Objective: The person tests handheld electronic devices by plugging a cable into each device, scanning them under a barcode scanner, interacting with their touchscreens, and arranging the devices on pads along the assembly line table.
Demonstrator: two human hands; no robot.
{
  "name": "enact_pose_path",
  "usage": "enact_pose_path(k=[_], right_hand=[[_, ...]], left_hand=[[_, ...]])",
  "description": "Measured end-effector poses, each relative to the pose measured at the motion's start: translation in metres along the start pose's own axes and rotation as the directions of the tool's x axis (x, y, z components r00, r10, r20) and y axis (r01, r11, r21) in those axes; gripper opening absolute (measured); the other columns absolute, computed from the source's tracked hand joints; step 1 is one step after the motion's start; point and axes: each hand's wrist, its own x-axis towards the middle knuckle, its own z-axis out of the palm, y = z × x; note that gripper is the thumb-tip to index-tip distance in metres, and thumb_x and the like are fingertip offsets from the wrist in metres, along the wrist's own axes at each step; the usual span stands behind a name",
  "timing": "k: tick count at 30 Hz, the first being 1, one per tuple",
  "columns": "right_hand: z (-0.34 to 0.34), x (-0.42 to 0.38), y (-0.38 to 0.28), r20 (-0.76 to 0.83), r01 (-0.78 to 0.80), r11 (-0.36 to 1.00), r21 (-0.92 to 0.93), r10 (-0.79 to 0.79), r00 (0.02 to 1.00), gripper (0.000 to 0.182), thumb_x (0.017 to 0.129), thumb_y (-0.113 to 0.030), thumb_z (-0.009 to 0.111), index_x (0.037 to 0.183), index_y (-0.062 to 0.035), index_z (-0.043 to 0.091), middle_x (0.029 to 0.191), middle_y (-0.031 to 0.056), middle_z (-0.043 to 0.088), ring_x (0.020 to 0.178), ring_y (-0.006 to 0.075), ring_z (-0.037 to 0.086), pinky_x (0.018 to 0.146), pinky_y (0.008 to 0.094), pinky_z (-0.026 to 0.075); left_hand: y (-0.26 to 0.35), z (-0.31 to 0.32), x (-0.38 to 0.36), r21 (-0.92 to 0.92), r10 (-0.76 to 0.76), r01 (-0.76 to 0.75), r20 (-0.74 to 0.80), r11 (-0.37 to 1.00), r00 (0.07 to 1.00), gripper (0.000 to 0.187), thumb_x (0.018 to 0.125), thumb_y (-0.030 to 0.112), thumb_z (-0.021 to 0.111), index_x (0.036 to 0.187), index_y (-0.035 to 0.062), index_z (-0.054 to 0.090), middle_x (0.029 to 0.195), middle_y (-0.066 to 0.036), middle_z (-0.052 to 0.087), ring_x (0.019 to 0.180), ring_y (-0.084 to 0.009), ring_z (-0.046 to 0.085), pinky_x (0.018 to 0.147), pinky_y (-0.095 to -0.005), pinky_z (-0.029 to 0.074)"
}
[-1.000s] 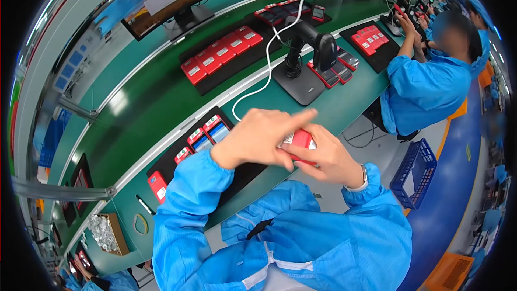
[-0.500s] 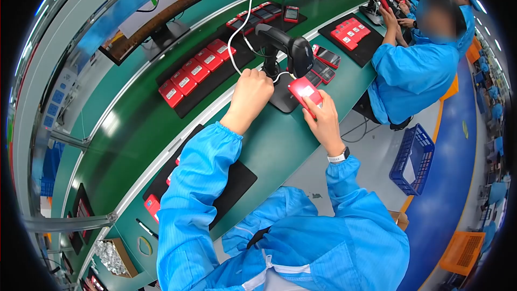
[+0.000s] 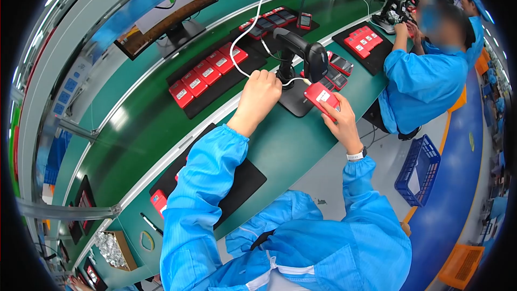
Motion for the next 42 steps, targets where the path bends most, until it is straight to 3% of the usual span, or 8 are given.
enact_pose_path(k=[3,7,11,17,20,28,34,42], right_hand=[[-0.008,-0.002,-0.007,0.019,0.038,0.998,0.052,-0.039,0.999,0.043,0.083,-0.009,0.082,0.125,-0.0121,0.076,0.136,0.0293,0.06,0.12,0.0465,0.062,0.102,0.0483,0.053],[-0.026,-0.01,-0.058,0.082,0.121,0.986,0.113,-0.13,0.988,0.044,0.076,-0.011,0.084,0.119,-0.0129,0.078,0.134,0.0305,0.062,0.114,0.0472,0.066,0.096,0.0501,0.056],[-0.037,-0.016,-0.136,0.112,0.251,0.928,0.276,-0.29,0.95,0.046,0.074,-0.017,0.087,0.118,-0.0104,0.076,0.13,0.0317,0.063,0.107,0.0463,0.069,0.087,0.0499,0.06],[0.014,-0.036,-0.178,-0.32,0.307,0.746,0.591,-0.133,0.938,0.079,0.102,-0.055,0.067,0.153,0.0004,0.045,0.142,0.0315,0.056,0.116,0.0396,0.069,0.09,0.0495,0.06],[0.006,-0.032,-0.193,0.074,-0.024,0.676,0.736,-0.045,0.996,0.074,0.106,-0.05,0.061,0.149,0.0084,0.047,0.144,0.0309,0.056,0.12,0.0419,0.067,0.099,0.053,0.055],[0.012,-0.008,-0.223,0.065,0.165,0.789,0.592,-0.25,0.966,0.038,0.092,-0.009,0.069,0.123,0.0096,0.061,0.119,0.0269,0.067,0.108,0.0478,0.065,0.099,0.0543,0.051],[0.018,-0.011,-0.223,0.196,0.08,0.806,0.586,-0.237,0.952,0.023,0.087,-0.003,0.071,0.106,0.0055,0.062,0.098,0.0225,0.067,0.088,0.0395,0.069,0.076,0.0457,0.056],[0.024,-0.011,-0.211,-0.004,0.268,0.803,0.532,-0.314,0.949,0.011,0.093,-0.008,0.072,0.096,0.002,0.067,0.065,0.0097,0.063,0.052,0.0271,0.065,0.048,0.0388,0.049]], left_hand=[[0.003,-0.015,-0.006,-0.074,-0.015,0.016,0.023,0.997,1.0,0.012,0.081,0.01,0.067,0.093,0.007,0.068,0.084,-0.005,0.06,0.087,-0.0228,0.06,0.077,-0.0367,0.045],[0.03,-0.075,-0.041,-0.462,-0.074,0.114,0.105,0.879,0.992,0.089,0.065,0.017,0.09,0.146,0.0087,0.054,0.138,-0.021,0.056,0.135,-0.0398,0.054,0.117,-0.0532,0.04],[0.063,-0.119,-0.087,-0.433,0.004,0.022,0.058,0.901,0.998,0.059,0.088,0.016,0.065,0.146,0.0045,0.057,0.133,-0.019,0.064,0.132,-0.0362,0.06,0.116,-0.0545,0.043],[0.067,-0.154,-0.12,-0.786,-0.349,0.345,0.176,0.512,0.92,0.061,0.076,0.01,0.086,0.133,0.0026,0.065,0.119,-0.016,0.068,0.114,-0.0311,0.066,0.104,-0.0427,0.051],[0.067,-0.167,-0.123,-0.927,-0.56,0.315,0.154,0.203,0.814,0.061,0.076,0.014,0.093,0.129,0.0023,0.065,0.115,-0.016,0.067,0.112,-0.031,0.067,0.103,-0.0404,0.05],[0.088,-0.162,-0.135,-0.932,-0.734,0.008,0.29,-0.361,0.614,0.05,0.09,0.008,0.081,0.132,-0.0011,0.054,0.123,-0.016,0.065,0.122,-0.0278,0.062,0.108,-0.0432,0.049],[0.092,-0.165,-0.133,-0.909,-0.751,-0.089,0.278,-0.408,0.599,0.046,0.099,0.015,0.071,0.137,-0.0001,0.049,0.126,-0.017,0.063,0.128,-0.0319,0.06,0.112,-0.049,0.047],[0.1,-0.164,-0.132,-0.87,-0.759,-0.149,0.312,-0.47,0.571,0.046,0.102,0.014,0.066,0.141,0.0018,0.044,0.126,-0.019,0.063,0.125,-0.0334,0.061,0.111,-0.0524,0.048]])
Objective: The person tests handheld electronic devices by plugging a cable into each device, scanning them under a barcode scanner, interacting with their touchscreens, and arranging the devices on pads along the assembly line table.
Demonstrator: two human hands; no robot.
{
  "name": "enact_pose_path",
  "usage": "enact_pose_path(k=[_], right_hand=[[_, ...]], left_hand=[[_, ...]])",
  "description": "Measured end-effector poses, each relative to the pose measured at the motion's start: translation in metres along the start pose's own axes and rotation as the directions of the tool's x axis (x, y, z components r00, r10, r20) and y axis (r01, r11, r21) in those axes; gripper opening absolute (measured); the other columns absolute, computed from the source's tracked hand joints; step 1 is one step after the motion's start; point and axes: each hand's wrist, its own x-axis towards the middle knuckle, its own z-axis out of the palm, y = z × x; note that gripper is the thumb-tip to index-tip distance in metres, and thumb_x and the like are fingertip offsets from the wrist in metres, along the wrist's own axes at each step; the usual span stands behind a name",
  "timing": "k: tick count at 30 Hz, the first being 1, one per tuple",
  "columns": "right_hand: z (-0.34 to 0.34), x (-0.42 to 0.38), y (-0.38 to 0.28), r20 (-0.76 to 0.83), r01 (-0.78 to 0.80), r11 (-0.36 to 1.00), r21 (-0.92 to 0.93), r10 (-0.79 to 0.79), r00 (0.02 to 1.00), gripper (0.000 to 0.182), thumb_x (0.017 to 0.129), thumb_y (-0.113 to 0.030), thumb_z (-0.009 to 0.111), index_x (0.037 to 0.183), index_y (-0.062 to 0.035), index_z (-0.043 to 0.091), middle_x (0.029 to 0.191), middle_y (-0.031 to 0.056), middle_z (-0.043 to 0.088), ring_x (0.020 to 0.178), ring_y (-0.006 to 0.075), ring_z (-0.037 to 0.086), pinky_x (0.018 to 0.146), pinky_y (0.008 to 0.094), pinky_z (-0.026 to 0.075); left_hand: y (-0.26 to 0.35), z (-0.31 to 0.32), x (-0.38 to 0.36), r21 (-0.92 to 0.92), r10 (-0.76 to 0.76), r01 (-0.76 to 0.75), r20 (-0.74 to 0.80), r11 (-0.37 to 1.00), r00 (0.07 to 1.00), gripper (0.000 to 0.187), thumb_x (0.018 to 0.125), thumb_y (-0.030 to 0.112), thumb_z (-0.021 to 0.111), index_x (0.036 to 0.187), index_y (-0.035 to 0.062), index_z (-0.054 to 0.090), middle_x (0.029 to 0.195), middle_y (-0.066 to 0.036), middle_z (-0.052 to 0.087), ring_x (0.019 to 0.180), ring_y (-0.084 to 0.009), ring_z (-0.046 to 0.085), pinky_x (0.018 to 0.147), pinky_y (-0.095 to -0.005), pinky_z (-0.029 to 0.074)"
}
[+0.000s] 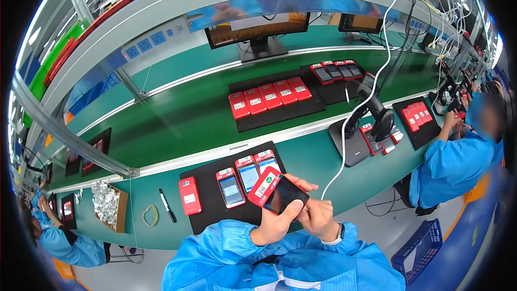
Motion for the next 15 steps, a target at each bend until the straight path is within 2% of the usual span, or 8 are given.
enact_pose_path(k=[2,4,5,8,10,12,14,15], right_hand=[[0.007,-0.005,0.005,-0.005,0.056,0.998,0.016,-0.056,0.998,0.018,0.095,-0.013,0.074,0.101,0.0035,0.07,0.062,0.0085,0.061,0.05,0.0253,0.064,0.047,0.0376,0.048],[0.016,-0.012,0.005,-0.025,0.095,0.994,0.046,-0.094,0.995,0.029,0.096,-0.021,0.079,0.108,0.0053,0.072,0.061,0.0074,0.06,0.05,0.0238,0.064,0.046,0.0365,0.047],[0.015,-0.011,0.001,0.03,0.034,0.999,0.027,-0.035,0.999,0.046,0.091,-0.03,0.084,0.116,0.0064,0.073,0.059,0.005,0.058,0.05,0.021,0.063,0.045,0.0341,0.046],[0.008,-0.008,0.003,0.011,0.121,0.993,-0.007,-0.121,0.993,0.052,0.086,-0.036,0.086,0.116,0.0059,0.075,0.058,0.0029,0.056,0.048,0.0192,0.061,0.045,0.0323,0.045],[0.009,-0.02,0.007,-0.031,0.069,0.996,-0.055,-0.071,0.997,0.055,0.094,-0.046,0.075,0.112,0.0055,0.075,0.062,0.0066,0.058,0.049,0.0204,0.059,0.047,0.0324,0.043],[0.008,-0.022,0.013,-0.05,0.019,0.996,-0.088,-0.023,0.998,0.06,0.097,-0.051,0.07,0.111,0.0069,0.075,0.064,0.0084,0.06,0.05,0.0215,0.06,0.047,0.0326,0.043],[0.009,-0.022,0.02,-0.045,0.011,0.996,-0.088,-0.015,0.999,0.064,0.102,-0.055,0.063,0.11,0.0079,0.074,0.067,0.0104,0.062,0.052,0.0241,0.062,0.049,0.0337,0.045],[0.007,-0.022,0.022,-0.019,-0.004,0.997,-0.083,0.003,1.0,0.064,0.103,-0.055,0.062,0.11,0.0079,0.074,0.067,0.0105,0.063,0.053,0.0245,0.062,0.049,0.0339,0.045]], left_hand=[[0.0,-0.004,-0.006,-0.041,-0.024,0.023,-0.034,0.999,0.999,0.046,0.102,0.014,0.065,0.141,0.0019,0.043,0.126,-0.019,0.063,0.124,-0.033,0.062,0.111,-0.0527,0.048],[0.005,-0.003,-0.013,-0.011,0.004,-0.006,-0.129,1.0,0.992,0.044,0.104,0.019,0.062,0.14,0.0018,0.043,0.119,-0.02,0.066,0.114,-0.0325,0.066,0.104,-0.0512,0.053],[0.009,-0.006,-0.016,0.012,0.029,-0.027,-0.184,1.0,0.982,0.045,0.104,0.024,0.062,0.139,0.002,0.043,0.116,-0.02,0.066,0.111,-0.0332,0.068,0.101,-0.0511,0.055],[0.023,-0.025,-0.021,0.096,0.098,-0.07,-0.329,0.993,0.939,0.044,0.106,0.026,0.061,0.139,0.0006,0.046,0.112,-0.021,0.068,0.102,-0.0318,0.07,0.091,-0.0484,0.059],[0.036,-0.051,-0.029,0.259,0.033,0.12,-0.516,0.959,0.856,0.037,0.106,0.023,0.064,0.13,-0.0033,0.055,0.109,-0.02,0.071,0.094,-0.0293,0.073,0.085,-0.0441,0.061],[0.04,-0.079,-0.037,0.257,0.05,0.198,-0.719,0.946,0.693,0.022,0.106,0.013,0.064,0.121,-0.0024,0.061,0.107,-0.015,0.074,0.093,-0.0217,0.075,0.083,-0.0328,0.06],[0.029,-0.142,-0.072,0.496,0.2,0.313,-0.735,0.81,0.647,0.019,0.105,0.009,0.065,0.118,-0.004,0.063,0.099,-0.013,0.077,0.084,-0.0167,0.074,0.072,-0.0264,0.055],[0.034,-0.15,-0.078,0.672,0.323,0.429,-0.698,0.604,0.639,0.02,0.105,0.008,0.066,0.12,-0.0045,0.062,0.091,-0.013,0.076,0.079,-0.0152,0.073,0.067,-0.0268,0.053]])
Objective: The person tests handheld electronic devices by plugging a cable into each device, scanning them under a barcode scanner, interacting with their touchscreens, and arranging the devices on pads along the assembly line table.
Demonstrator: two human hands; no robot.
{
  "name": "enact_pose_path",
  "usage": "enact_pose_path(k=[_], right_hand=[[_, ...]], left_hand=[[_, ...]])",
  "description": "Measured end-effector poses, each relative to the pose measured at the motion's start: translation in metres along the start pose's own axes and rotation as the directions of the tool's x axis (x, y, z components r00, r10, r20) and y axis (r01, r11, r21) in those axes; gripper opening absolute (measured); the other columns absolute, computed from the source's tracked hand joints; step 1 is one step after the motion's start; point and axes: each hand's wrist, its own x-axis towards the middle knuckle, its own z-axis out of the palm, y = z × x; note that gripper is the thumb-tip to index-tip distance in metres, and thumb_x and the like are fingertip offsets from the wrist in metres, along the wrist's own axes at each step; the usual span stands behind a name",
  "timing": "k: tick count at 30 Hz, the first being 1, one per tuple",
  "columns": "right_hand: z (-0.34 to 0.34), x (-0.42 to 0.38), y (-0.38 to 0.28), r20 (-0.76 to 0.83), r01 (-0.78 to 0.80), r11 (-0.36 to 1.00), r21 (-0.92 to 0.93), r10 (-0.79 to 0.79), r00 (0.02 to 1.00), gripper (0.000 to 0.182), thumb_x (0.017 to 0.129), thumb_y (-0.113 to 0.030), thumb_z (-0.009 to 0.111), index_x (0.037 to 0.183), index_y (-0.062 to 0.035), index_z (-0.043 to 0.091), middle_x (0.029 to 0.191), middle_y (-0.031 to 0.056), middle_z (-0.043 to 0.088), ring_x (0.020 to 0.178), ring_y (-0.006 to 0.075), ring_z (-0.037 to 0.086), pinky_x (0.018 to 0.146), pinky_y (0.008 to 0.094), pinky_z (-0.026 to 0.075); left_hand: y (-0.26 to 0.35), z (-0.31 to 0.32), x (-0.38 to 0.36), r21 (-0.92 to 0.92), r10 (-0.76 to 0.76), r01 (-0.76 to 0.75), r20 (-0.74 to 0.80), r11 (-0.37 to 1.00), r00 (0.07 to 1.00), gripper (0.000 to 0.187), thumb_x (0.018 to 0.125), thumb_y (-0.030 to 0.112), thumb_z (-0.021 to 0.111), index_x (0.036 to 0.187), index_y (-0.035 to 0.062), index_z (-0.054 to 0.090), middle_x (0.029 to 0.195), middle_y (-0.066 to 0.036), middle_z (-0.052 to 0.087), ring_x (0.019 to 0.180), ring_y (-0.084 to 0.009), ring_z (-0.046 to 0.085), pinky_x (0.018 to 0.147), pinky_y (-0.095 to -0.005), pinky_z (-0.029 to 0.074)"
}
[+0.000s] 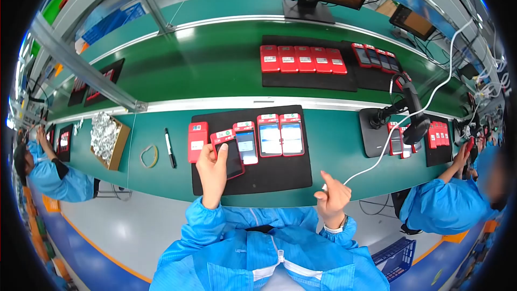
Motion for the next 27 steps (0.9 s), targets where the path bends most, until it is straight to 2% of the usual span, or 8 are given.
enact_pose_path(k=[2,5,9,10,15,18,25,27], right_hand=[[-0.001,0.001,0.0,0.038,-0.015,1.0,0.007,0.015,0.999,0.064,0.106,-0.053,0.057,0.111,0.0078,0.074,0.068,0.0104,0.063,0.054,0.0244,0.062,0.05,0.0344,0.045],[0.005,0.003,-0.001,0.081,0.038,0.999,0.008,-0.038,0.996,0.064,0.105,-0.055,0.058,0.111,0.0065,0.074,0.064,0.0078,0.06,0.053,0.0236,0.062,0.049,0.0343,0.047],[0.001,0.005,-0.005,0.134,0.041,0.999,0.009,-0.042,0.99,0.063,0.108,-0.052,0.054,0.112,0.0078,0.073,0.064,0.0081,0.058,0.053,0.024,0.061,0.049,0.0354,0.046],[0.001,0.004,-0.004,0.124,0.037,0.999,0.013,-0.038,0.992,0.062,0.11,-0.05,0.052,0.113,0.0088,0.073,0.064,0.0085,0.058,0.053,0.0242,0.06,0.049,0.0359,0.046],[-0.003,0.005,-0.004,0.05,0.0,0.999,0.049,-0.002,0.999,0.044,0.107,-0.024,0.05,0.118,0.0144,0.069,0.067,0.0111,0.057,0.054,0.0264,0.058,0.05,0.0382,0.044],[-0.011,0.006,-0.003,0.051,-0.002,0.999,0.036,0.0,0.999,0.039,0.099,-0.013,0.051,0.12,0.016,0.068,0.069,0.0125,0.057,0.055,0.027,0.057,0.05,0.0385,0.043],[-0.008,0.019,-0.001,0.098,0.007,1.0,0.014,-0.008,0.995,0.037,0.089,0.002,0.058,0.123,0.0139,0.067,0.077,0.0155,0.061,0.062,0.0287,0.06,0.055,0.0396,0.046],[-0.008,0.025,-0.006,0.096,0.001,1.0,0.024,-0.004,0.995,0.037,0.086,0.007,0.061,0.123,0.0118,0.067,0.078,0.0161,0.062,0.064,0.0303,0.061,0.057,0.0399,0.047]], left_hand=[[-0.002,-0.008,0.003,0.357,0.094,-0.062,-0.075,0.932,0.993,0.025,0.103,0.008,0.067,0.124,-0.0054,0.06,0.075,-0.014,0.073,0.067,-0.0179,0.07,0.059,-0.032,0.05],[-0.01,0.001,0.013,0.379,0.163,-0.1,-0.138,0.92,0.977,0.027,0.105,0.011,0.067,0.126,-0.0045,0.06,0.073,-0.009,0.071,0.064,-0.0112,0.063,0.057,-0.0289,0.047],[-0.027,0.02,0.032,0.53,0.417,-0.289,-0.137,0.797,0.899,0.03,0.102,0.0,0.063,0.131,-0.0055,0.059,0.112,-0.025,0.072,0.097,-0.0384,0.073,0.082,-0.0461,0.057],[-0.03,0.02,0.029,0.559,0.331,-0.247,-0.052,0.791,0.942,0.036,0.096,-0.006,0.062,0.132,-0.0064,0.061,0.135,-0.027,0.065,0.127,-0.0433,0.062,0.101,-0.0485,0.053],[-0.031,-0.001,0.026,0.807,0.46,-0.362,0.128,0.466,0.879,0.046,0.094,-0.009,0.059,0.139,-0.0068,0.06,0.152,-0.023,0.056,0.146,-0.0454,0.045,0.12,-0.0528,0.039],[-0.041,-0.025,0.027,0.848,0.314,-0.157,-0.011,0.505,0.949,0.06,0.096,0.013,0.072,0.149,-0.002,0.051,0.147,-0.028,0.055,0.133,-0.0449,0.054,0.112,-0.0522,0.044],[-0.041,-0.045,0.048,0.757,0.249,-0.144,-0.025,0.637,0.968,0.057,0.095,0.014,0.071,0.148,-0.0014,0.054,0.138,-0.026,0.06,0.117,-0.044,0.061,0.099,-0.0507,0.051],[-0.019,-0.05,0.052,0.442,0.2,-0.176,-0.008,0.879,0.98,0.056,0.104,0.018,0.059,0.156,0.0029,0.048,0.141,-0.02,0.062,0.114,-0.032,0.066,0.097,-0.0443,0.054]])
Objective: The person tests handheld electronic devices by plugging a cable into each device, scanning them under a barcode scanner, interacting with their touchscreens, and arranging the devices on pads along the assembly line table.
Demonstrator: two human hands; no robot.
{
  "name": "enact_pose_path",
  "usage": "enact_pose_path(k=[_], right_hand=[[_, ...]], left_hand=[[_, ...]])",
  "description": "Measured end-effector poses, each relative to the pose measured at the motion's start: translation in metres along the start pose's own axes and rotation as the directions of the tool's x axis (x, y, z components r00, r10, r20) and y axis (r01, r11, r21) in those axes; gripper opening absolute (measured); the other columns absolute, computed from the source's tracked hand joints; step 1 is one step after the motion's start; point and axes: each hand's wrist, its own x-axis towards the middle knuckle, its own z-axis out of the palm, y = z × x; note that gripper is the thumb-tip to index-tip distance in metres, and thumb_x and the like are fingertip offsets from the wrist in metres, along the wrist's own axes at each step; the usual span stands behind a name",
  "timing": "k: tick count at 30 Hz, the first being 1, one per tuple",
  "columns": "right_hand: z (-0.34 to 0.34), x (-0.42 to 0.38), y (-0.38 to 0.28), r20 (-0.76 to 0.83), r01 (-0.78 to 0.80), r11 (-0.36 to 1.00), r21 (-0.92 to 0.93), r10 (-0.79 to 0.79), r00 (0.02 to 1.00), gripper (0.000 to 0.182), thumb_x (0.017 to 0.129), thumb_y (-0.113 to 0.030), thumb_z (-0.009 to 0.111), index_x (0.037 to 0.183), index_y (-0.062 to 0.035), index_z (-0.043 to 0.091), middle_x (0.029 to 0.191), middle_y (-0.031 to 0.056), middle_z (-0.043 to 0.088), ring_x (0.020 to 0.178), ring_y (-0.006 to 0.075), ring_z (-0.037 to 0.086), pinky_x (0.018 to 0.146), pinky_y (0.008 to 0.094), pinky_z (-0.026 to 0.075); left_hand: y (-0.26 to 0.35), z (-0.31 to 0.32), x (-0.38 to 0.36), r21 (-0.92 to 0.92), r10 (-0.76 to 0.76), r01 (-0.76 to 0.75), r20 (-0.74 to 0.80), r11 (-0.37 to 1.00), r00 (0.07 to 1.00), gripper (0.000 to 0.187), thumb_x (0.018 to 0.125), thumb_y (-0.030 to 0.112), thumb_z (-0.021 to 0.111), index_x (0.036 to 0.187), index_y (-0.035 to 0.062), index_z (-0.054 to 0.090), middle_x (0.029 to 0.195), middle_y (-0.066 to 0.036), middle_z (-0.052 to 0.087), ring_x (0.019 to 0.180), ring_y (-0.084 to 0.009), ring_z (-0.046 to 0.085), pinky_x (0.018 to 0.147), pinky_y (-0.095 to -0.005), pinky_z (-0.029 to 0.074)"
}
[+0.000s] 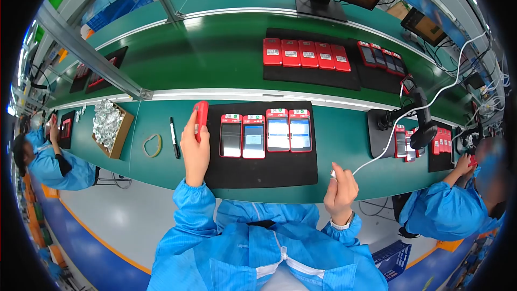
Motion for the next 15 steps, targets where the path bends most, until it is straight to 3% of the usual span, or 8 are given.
enact_pose_path(k=[1,2,3,6,8,10,12,15], right_hand=[[-0.001,0.005,-0.003,0.007,-0.009,1.0,0.012,0.009,1.0,0.038,0.085,0.009,0.063,0.122,0.0106,0.067,0.079,0.0163,0.063,0.065,0.0312,0.062,0.058,0.04,0.048],[-0.001,0.01,-0.006,0.015,-0.017,1.0,0.024,0.017,1.0,0.039,0.083,0.012,0.064,0.122,0.0093,0.068,0.08,0.0166,0.063,0.067,0.0322,0.063,0.059,0.0401,0.049],[-0.001,0.015,-0.009,0.02,-0.01,0.999,0.033,0.009,1.0,0.039,0.083,0.012,0.066,0.121,0.0085,0.068,0.081,0.0164,0.064,0.068,0.0323,0.063,0.06,0.04,0.049],[-0.001,0.032,-0.017,0.032,0.025,0.998,0.055,-0.027,0.999,0.039,0.081,0.011,0.071,0.119,0.0066,0.068,0.084,0.0157,0.066,0.07,0.032,0.065,0.062,0.0397,0.051],[-0.003,0.04,-0.024,0.048,0.047,0.996,0.07,-0.051,0.998,0.04,0.079,0.01,0.074,0.119,0.0061,0.069,0.085,0.0151,0.068,0.071,0.031,0.066,0.062,0.0395,0.052],[-0.002,0.047,-0.03,0.025,0.048,0.995,0.091,-0.051,0.998,0.035,0.081,0.005,0.078,0.115,0.0048,0.07,0.084,0.0135,0.069,0.07,0.0289,0.067,0.061,0.0387,0.051],[-0.002,0.053,-0.035,0.008,0.052,0.992,0.117,-0.053,0.999,0.031,0.083,0.003,0.079,0.113,0.004,0.07,0.084,0.013,0.07,0.069,0.0282,0.067,0.06,0.0382,0.051],[-0.001,0.057,-0.042,-0.022,0.004,0.998,0.067,-0.003,1.0,0.022,0.085,-0.005,0.082,0.102,0.0016,0.071,0.08,0.0108,0.068,0.065,0.0266,0.065,0.057,0.0379,0.05]], left_hand=[[0.016,-0.005,0.004,-0.302,-0.058,0.073,0.058,0.951,0.997,0.056,0.106,0.02,0.055,0.159,0.0044,0.045,0.141,-0.019,0.063,0.114,-0.0284,0.067,0.096,-0.0421,0.054],[0.035,-0.01,0.007,-0.569,-0.099,0.157,0.131,0.807,0.986,0.057,0.108,0.022,0.052,0.162,0.0059,0.042,0.14,-0.018,0.064,0.115,-0.0248,0.068,0.096,-0.0399,0.055],[0.055,-0.011,0.009,-0.638,-0.062,0.167,0.184,0.752,0.981,0.059,0.111,0.025,0.044,0.167,0.0095,0.033,0.144,-0.017,0.061,0.117,-0.0197,0.066,0.098,-0.0371,0.056],[0.104,-0.004,0.013,-0.878,0.072,0.269,0.322,0.396,0.944,0.064,0.11,0.022,0.043,0.17,0.0121,0.024,0.149,-0.022,0.055,0.119,-0.0247,0.066,0.103,-0.0396,0.055],[0.13,0.003,0.014,-0.908,0.172,0.372,0.404,0.192,0.899,0.067,0.109,0.015,0.041,0.172,0.0123,0.017,0.155,-0.02,0.049,0.125,-0.0265,0.062,0.106,-0.0407,0.054],[0.149,0.022,0.013,-0.907,0.263,0.42,0.408,0.012,0.874,0.064,0.112,0.023,0.041,0.171,0.0171,0.017,0.153,-0.023,0.049,0.128,-0.0307,0.061,0.107,-0.0435,0.055],[0.174,0.036,0.005,-0.845,0.266,0.508,0.458,-0.168,0.849,0.059,0.114,0.035,0.042,0.168,0.0152,0.026,0.155,-0.027,0.046,0.129,-0.0333,0.059,0.107,-0.0473,0.052],[0.204,0.057,-0.005,-0.784,0.346,0.561,0.465,-0.265,0.815,0.059,0.115,0.048,0.036,0.161,0.0113,0.037,0.151,-0.026,0.051,0.126,-0.0329,0.06,0.104,-0.0473,0.053]])
